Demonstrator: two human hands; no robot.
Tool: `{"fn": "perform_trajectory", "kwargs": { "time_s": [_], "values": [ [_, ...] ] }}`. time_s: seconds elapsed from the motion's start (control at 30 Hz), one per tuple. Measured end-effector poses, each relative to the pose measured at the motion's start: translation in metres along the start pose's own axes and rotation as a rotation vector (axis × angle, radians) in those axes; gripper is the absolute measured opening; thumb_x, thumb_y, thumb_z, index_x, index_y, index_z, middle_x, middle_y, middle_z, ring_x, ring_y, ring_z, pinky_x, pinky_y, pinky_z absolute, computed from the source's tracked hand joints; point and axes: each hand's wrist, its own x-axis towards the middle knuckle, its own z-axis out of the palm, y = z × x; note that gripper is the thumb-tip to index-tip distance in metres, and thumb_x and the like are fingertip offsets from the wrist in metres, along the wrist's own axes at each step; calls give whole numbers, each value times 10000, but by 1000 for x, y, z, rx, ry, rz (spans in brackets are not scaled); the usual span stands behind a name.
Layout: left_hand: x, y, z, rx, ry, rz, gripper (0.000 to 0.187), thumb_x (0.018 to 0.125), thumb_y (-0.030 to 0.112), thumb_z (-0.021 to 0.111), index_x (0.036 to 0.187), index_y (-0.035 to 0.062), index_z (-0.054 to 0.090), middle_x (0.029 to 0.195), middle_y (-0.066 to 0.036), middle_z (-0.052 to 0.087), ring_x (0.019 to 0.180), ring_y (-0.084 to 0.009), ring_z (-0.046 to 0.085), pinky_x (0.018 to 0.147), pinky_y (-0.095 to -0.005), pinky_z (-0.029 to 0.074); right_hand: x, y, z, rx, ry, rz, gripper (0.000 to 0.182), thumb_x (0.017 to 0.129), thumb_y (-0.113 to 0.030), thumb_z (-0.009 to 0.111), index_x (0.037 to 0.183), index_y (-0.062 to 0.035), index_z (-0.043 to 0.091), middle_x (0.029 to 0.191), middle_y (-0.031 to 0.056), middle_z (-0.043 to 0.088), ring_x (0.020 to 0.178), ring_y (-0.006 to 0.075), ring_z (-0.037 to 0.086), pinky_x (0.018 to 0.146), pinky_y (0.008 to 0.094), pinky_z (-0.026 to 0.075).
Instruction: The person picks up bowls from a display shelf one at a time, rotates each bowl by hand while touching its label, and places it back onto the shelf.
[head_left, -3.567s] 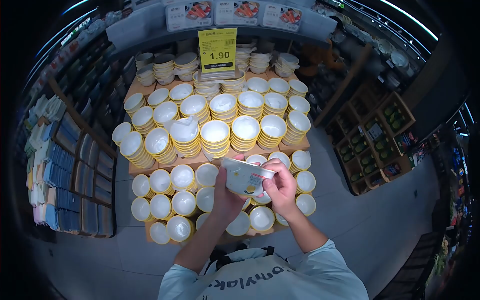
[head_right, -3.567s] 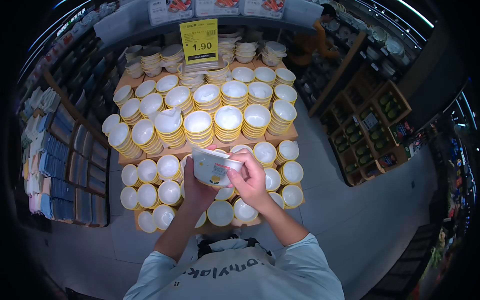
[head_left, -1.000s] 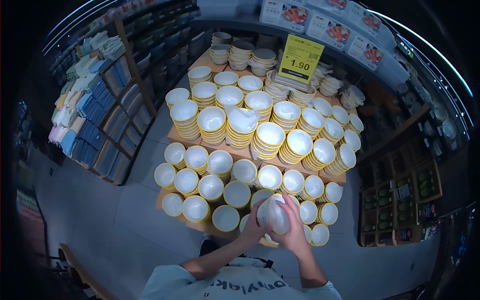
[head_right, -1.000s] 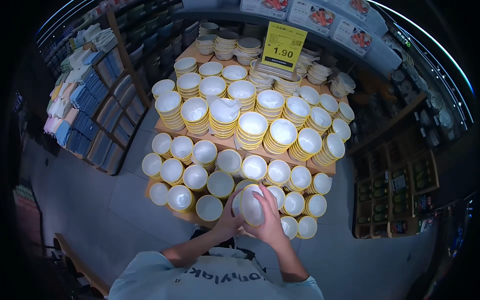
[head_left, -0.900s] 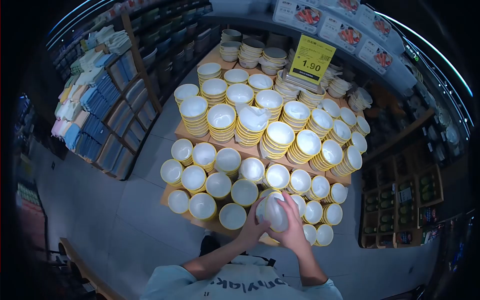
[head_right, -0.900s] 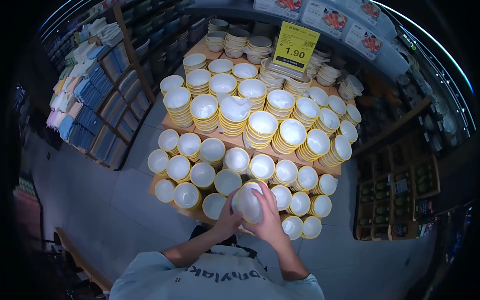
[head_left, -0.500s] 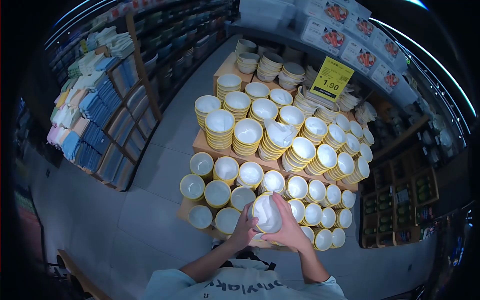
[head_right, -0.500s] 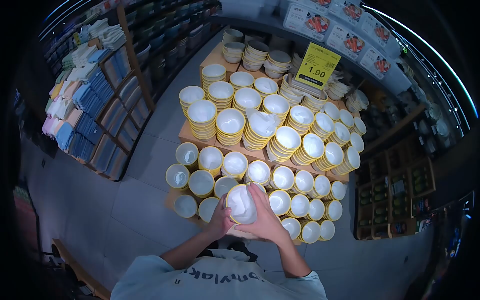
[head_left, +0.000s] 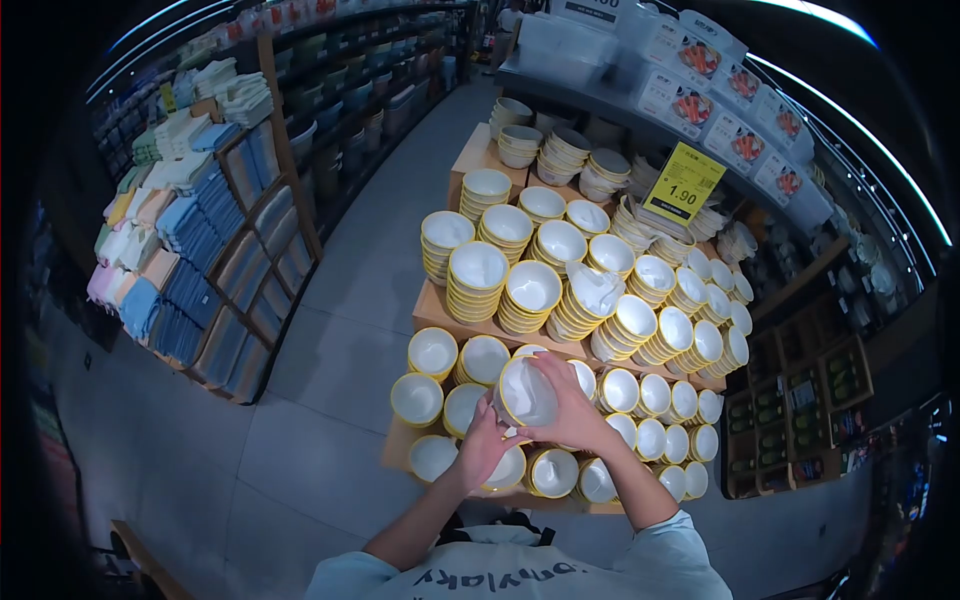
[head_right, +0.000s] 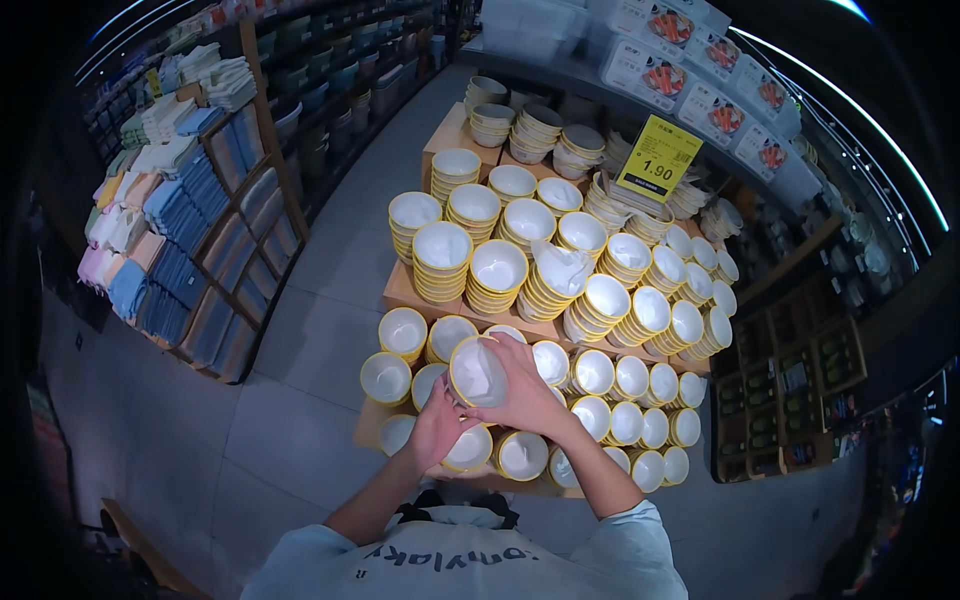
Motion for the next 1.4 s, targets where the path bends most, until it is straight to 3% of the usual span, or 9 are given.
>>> {"fn": "perform_trajectory", "kwargs": {
  "time_s": [0.17, 0.27, 0.3, 0.37, 0.57, 0.67, 1.0, 1.4],
  "values": [
    [-23, 13, -29, 100, 91, 13, 599, 1069, 511, 433, 1519, 123, 355, 1493, -168, 470, 1315, -360, 526, 1125, -555, 395, 78, 33, -36, -118, 333, 25, 1018, 647, -351, 915, 1468, -15, 416, 1487, 237, 428, 1387, 441, 391, 1185, 499, 317],
    [-33, 11, -44, 79, 198, -17, 564, 1073, 490, 431, 1498, 123, 382, 1463, -156, 495, 1298, -342, 539, 1080, -516, 434, 130, 62, -44, -328, 413, 14, 1003, 660, -374, 899, 1461, 0, 425, 1495, 236, 433, 1378, 427, 416, 1180, 493, 331],
    [-37, 11, -45, 76, 199, -20, 564, 1073, 490, 431, 1498, 123, 382, 1463, -156, 495, 1298, -342, 539, 1080, -516, 434, 141, 69, -42, -329, 410, 17, 1003, 660, -374, 899, 1461, 0, 425, 1495, 236, 433, 1378, 427, 416, 1180, 493, 331],
    [-42, 13, -47, 40, 240, -29, 456, 1069, 348, 468, 1447, 96, 423, 1416, -152, 526, 1236, -324, 575, 1003, -465, 470, 156, 80, -37, -428, 383, 51, 995, 674, -419, 884, 1452, 13, 440, 1488, 251, 446, 1377, 436, 414, 1164, 504, 338],
    [-52, 26, -58, 99, 361, 20, 449, 1050, 347, 521, 1414, 91, 454, 1360, -126, 572, 1146, -294, 614, 956, -433, 487, 169, 98, -28, -515, 364, 106, 992, 696, -507, 845, 1448, 12, 459, 1491, 264, 452, 1380, 438, 417, 1164, 517, 320],
    [-53, 29, -72, 87, 404, 65, 455, 1040, 357, 539, 1398, 87, 459, 1342, -120, 577, 1127, -283, 620, 937, -423, 492, 169, 95, -27, -506, 302, 148, 994, 706, -512, 839, 1460, 10, 455, 1516, 294, 415, 1403, 441, 392, 1189, 521, 276],
    [-51, 36, -69, 95, 413, 99, 416, 1009, 355, 591, 1323, 102, 491, 1290, -110, 579, 1084, -260, 621, 918, -403, 488, 171, 110, -18, -512, 323, 129, 978, 719, -504, 845, 1449, 23, 463, 1522, 295, 411, 1403, 444, 392, 1181, 531, 282],
    [-48, 29, -69, 106, 436, 139, 374, 997, 330, 601, 1284, 107, 510, 1233, -78, 612, 1035, -232, 630, 877, -379, 481, 167, 110, -13, -477, 354, 64, 962, 722, -441, 865, 1450, 16, 431, 1443, 268, 454, 1319, 448, 471, 1118, 531, 390]
  ]
}}
